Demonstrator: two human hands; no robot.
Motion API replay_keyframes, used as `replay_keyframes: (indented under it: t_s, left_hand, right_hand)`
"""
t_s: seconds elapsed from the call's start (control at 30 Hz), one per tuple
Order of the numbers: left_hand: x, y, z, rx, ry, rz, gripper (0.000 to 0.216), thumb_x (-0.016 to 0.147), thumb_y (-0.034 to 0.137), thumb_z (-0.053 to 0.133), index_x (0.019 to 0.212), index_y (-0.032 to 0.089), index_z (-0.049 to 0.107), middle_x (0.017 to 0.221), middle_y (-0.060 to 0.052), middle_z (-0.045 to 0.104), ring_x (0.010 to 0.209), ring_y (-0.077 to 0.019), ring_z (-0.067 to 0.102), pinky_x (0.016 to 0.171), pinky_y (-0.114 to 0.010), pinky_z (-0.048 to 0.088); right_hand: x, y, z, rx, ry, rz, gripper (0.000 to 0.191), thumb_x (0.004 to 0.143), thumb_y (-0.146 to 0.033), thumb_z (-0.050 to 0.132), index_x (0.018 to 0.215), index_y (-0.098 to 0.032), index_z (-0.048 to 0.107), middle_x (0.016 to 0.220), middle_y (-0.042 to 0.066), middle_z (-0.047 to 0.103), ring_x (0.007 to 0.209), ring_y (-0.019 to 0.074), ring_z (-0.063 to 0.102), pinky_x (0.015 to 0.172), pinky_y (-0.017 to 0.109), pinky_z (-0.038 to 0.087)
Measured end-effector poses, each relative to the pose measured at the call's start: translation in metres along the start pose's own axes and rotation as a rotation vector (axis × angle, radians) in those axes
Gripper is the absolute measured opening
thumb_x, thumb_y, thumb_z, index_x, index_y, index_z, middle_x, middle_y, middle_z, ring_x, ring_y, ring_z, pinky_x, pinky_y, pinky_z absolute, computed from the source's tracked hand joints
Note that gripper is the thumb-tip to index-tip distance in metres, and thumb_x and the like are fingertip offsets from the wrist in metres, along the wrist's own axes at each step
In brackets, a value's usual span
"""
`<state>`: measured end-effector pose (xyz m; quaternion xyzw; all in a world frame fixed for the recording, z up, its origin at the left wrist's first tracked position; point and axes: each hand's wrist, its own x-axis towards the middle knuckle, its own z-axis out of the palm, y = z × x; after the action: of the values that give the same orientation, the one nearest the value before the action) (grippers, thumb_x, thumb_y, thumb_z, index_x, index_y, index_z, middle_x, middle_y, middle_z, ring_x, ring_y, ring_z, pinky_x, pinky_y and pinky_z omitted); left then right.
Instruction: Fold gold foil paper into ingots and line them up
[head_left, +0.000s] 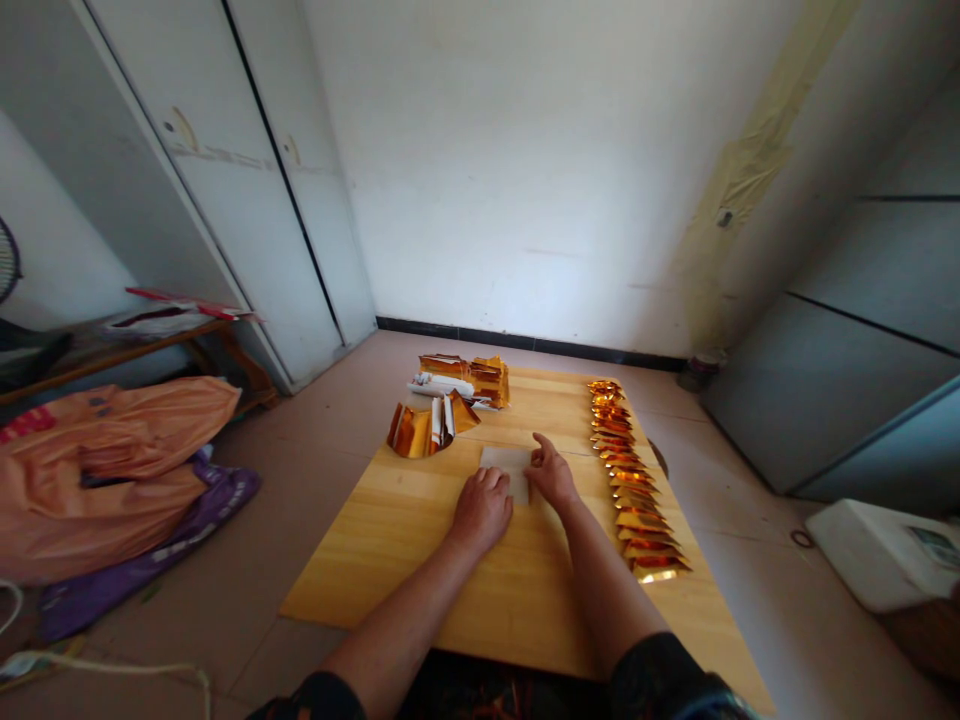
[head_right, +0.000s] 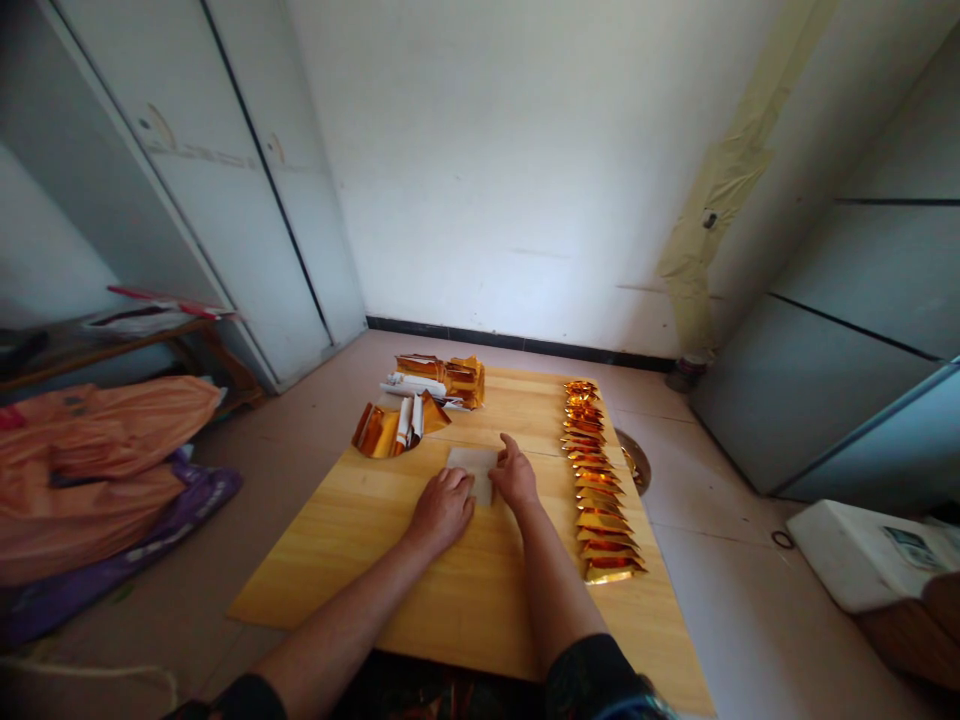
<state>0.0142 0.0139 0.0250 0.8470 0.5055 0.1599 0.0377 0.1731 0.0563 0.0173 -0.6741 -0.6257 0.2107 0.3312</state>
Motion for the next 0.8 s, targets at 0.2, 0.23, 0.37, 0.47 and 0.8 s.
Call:
replay_keyframes:
  t_s: [0.2, 0.23, 0.37, 0.47, 0.8]
  left_hand:
    - [-0.001, -0.003, 0.002, -0.044, -0.002, 0.022, 0.024, 0.082, 0.018, 0.051, 0.104, 0.018, 0.061, 0.099, -0.008, 0.058, 0.099, -0.0232, 0.05, 0.089, -0.037, 0.042]
    - [-0.001, -0.004, 0.002, -0.052, 0.001, 0.035, 0.025, 0.082, 0.018, 0.051, 0.105, 0.019, 0.061, 0.099, -0.008, 0.058, 0.099, -0.023, 0.05, 0.088, -0.037, 0.042]
    - [-0.001, -0.005, 0.004, -0.067, 0.031, 0.053, 0.026, 0.082, 0.019, 0.052, 0.106, 0.019, 0.061, 0.102, -0.008, 0.058, 0.1, -0.0229, 0.05, 0.089, -0.037, 0.043]
    - [-0.001, -0.006, 0.004, -0.066, 0.037, 0.054, 0.026, 0.081, 0.018, 0.052, 0.105, 0.018, 0.062, 0.102, -0.008, 0.058, 0.099, -0.023, 0.05, 0.089, -0.037, 0.043]
    - [-0.002, -0.006, 0.005, -0.088, 0.033, -0.001, 0.015, 0.082, 0.019, 0.053, 0.094, 0.018, 0.062, 0.104, -0.008, 0.058, 0.1, -0.0221, 0.051, 0.091, -0.035, 0.043]
  right_hand:
    - [0.006, 0.0, 0.001, -0.069, 0.04, -0.043, 0.049, 0.06, -0.006, 0.051, 0.107, -0.018, 0.061, 0.078, -0.001, 0.064, 0.072, 0.0137, 0.058, 0.067, 0.022, 0.043]
    - [0.006, 0.001, 0.001, -0.107, 0.046, -0.088, 0.042, 0.06, -0.006, 0.05, 0.098, -0.018, 0.064, 0.081, 0.001, 0.064, 0.077, 0.0146, 0.057, 0.07, 0.022, 0.042]
    - [0.001, 0.004, 0.0, -0.224, 0.091, -0.248, 0.029, 0.061, -0.003, 0.047, 0.079, -0.019, 0.063, 0.081, 0.003, 0.062, 0.082, 0.0163, 0.054, 0.075, 0.024, 0.04]
    - [-0.005, 0.003, 0.0, -0.283, 0.05, -0.324, 0.029, 0.065, -0.002, 0.046, 0.08, -0.018, 0.063, 0.079, 0.003, 0.062, 0.081, 0.0166, 0.052, 0.073, 0.024, 0.037]
    - [-0.028, -0.01, -0.014, -0.412, -0.108, -0.457, 0.031, 0.08, -0.011, 0.051, 0.104, -0.025, 0.066, 0.094, 0.005, 0.063, 0.092, 0.0191, 0.049, 0.075, 0.028, 0.032]
